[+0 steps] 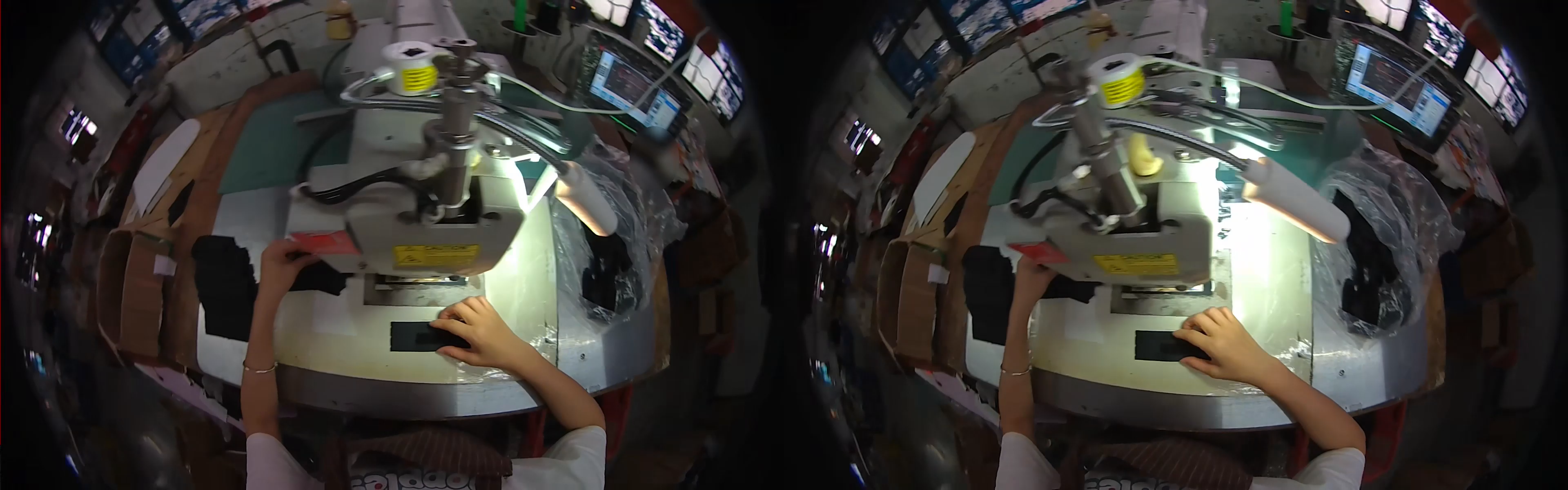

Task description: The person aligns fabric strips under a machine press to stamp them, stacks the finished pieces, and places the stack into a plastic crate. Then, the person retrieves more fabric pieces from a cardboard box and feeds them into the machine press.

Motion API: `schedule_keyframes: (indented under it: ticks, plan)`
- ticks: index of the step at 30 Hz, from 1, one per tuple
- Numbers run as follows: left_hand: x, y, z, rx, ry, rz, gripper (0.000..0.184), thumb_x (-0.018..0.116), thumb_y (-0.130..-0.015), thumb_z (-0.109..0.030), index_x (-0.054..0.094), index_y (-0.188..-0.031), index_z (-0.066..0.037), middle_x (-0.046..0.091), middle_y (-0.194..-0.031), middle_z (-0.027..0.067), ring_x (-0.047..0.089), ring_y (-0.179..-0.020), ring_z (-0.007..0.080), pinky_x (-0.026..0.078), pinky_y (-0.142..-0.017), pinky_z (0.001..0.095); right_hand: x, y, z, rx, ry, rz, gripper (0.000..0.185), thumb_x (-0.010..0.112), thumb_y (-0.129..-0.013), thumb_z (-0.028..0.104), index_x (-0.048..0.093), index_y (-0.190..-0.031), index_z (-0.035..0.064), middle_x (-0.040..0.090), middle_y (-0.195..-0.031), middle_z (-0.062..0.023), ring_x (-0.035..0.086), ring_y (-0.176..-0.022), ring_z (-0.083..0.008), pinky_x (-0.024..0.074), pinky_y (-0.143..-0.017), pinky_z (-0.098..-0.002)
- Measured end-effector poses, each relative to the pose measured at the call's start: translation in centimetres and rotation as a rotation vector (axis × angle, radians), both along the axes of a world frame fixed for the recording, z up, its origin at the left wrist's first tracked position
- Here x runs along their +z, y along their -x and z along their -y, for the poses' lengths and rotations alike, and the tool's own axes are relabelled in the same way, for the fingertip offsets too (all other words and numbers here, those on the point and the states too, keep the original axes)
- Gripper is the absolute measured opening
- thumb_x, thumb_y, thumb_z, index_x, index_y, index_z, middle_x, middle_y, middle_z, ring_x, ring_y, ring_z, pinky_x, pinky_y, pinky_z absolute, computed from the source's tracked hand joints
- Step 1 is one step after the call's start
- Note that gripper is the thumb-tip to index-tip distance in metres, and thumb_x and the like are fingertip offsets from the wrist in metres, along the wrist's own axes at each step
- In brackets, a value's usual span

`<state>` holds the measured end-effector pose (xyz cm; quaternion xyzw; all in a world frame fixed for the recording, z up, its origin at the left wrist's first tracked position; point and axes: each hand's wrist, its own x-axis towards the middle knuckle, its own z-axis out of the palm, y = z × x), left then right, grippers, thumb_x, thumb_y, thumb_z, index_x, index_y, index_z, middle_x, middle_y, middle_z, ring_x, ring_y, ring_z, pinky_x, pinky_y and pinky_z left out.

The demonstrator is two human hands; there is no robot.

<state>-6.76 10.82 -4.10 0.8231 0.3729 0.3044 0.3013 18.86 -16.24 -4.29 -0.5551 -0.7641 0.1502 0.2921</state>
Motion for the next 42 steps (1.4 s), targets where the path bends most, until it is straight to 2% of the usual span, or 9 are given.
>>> schedule_keyframes:
  ticks: [11, 14, 16, 17, 22, 30, 34, 38, 42]
  plan:
    - [-1.3, 0.0, -1.5, -0.004, -0.004, 0.015, 0.017, 0.075, -0.065, -0.008, 0.07, -0.081, -0.003, 0.063, -0.066, 0.0119, 0.058, -0.06, 0.0222, 0.044, -0.057, 0.0316, 0.1, 1.2, 0.2, -0.031, -0.044, -0.013, 0.035, 0.07, -0.076, 0.023, 0.06, -0.106, 0.007, 0.055, -0.098, -0.0066, 0.049, -0.089, -0.0228, 0.0383, -0.076, -0.0323]
    - [-0.4, -0.7, -0.4, -0.001, 0.046, 0.06, 0.016, 0.073, -0.067, -0.004, 0.068, -0.082, -0.001, 0.063, -0.066, 0.0115, 0.058, -0.059, 0.0216, 0.044, -0.057, 0.0306, 0.0, -0.3, 0.3, -0.34, -0.126, -0.172, 0.019, 0.066, -0.079, 0.016, 0.064, -0.094, 0.0052, 0.06, -0.082, -0.0071, 0.054, -0.077, -0.0249, 0.0422, -0.072, -0.0352]
    - [-0.7, -1.0, 0.0, 0.016, 0.017, 0.02, 0.017, 0.072, -0.067, -0.003, 0.067, -0.083, -0.001, 0.063, -0.072, 0.012, 0.059, -0.064, 0.0223, 0.045, -0.059, 0.0316, -0.2, -2.0, 0.1, -0.59, -0.258, -0.2, 0.011, 0.062, -0.081, 0.009, 0.067, -0.088, 0.0023, 0.061, -0.07, -0.0072, 0.057, -0.066, -0.0224, 0.0452, -0.067, -0.034]
    - [-1.1, -0.9, 0.0, 0.024, 0.003, 0.0, 0.017, 0.072, -0.068, -0.002, 0.066, -0.084, 0.0, 0.064, -0.076, 0.0122, 0.06, -0.067, 0.0226, 0.045, -0.061, 0.032, 0.0, -2.8, 0.4, -0.716, -0.06, -0.578, 0.012, 0.06, -0.084, 0.007, 0.067, -0.092, 0.0013, 0.061, -0.071, -0.0055, 0.057, -0.068, -0.0149, 0.0448, -0.065, -0.0282]
    - [-3.1, -0.4, -0.1, -0.014, -0.14, 0.0, 0.026, 0.061, -0.072, 0.007, 0.061, -0.096, -0.003, 0.058, -0.102, 0.0168, 0.052, -0.097, 0.0378, 0.041, -0.084, 0.0418, -1.6, -6.8, 0.1, -0.772, -0.02, -0.871, 0.012, 0.06, -0.085, 0.007, 0.068, -0.092, 0.0009, 0.061, -0.076, -0.0048, 0.054, -0.069, -0.0106, 0.0436, -0.065, -0.0241]
    - [-0.7, -0.7, 1.3, 0.014, -0.19, -0.079, 0.021, 0.064, -0.07, 0.005, 0.063, -0.09, -0.002, 0.062, -0.09, 0.0139, 0.055, -0.093, 0.0349, 0.042, -0.081, 0.0395, -0.4, -7.8, -2.2, -0.545, -0.016, -0.072, 0.029, 0.072, -0.07, 0.018, 0.063, -0.097, 0.012, 0.055, -0.093, -0.0043, 0.047, -0.096, -0.0244, 0.0302, -0.089, -0.034]
    - [-1.1, -0.7, 1.1, -0.005, -0.328, -0.064, 0.019, 0.066, -0.07, 0.002, 0.066, -0.088, -0.003, 0.063, -0.087, 0.0125, 0.057, -0.086, 0.0328, 0.044, -0.078, 0.0379, -1.4, -8.2, -4.0, -0.539, 0.016, 0.035, 0.019, 0.072, -0.07, 0.013, 0.057, -0.081, 0.0082, 0.054, -0.086, -0.0046, 0.052, -0.084, -0.0206, 0.0379, -0.079, -0.0339]
    - [-0.3, -0.3, 1.3, -0.037, -0.073, 0.045, 0.015, 0.068, -0.072, 0.0, 0.069, -0.087, -0.002, 0.067, -0.084, 0.0095, 0.061, -0.076, 0.0228, 0.046, -0.07, 0.0314, -2.0, -9.0, -2.6, -0.777, 0.041, -0.622, 0.017, 0.066, -0.078, 0.002, 0.049, -0.077, 0.0041, 0.051, -0.073, -0.0017, 0.053, -0.061, -0.0101, 0.0456, -0.049, -0.0281]
    - [2.1, -0.1, 2.1, -0.111, 0.393, 0.02, 0.014, 0.071, -0.074, -0.001, 0.07, -0.087, 0.004, 0.069, -0.076, 0.0068, 0.062, -0.069, 0.0093, 0.048, -0.064, 0.0217, 3.0, -10.5, 5.3, -0.769, 0.06, -0.893, 0.012, 0.056, -0.084, -0.003, 0.046, -0.088, 0.0014, 0.062, -0.079, -0.0133, 0.062, -0.058, -0.014, 0.0536, -0.049, -0.0241]
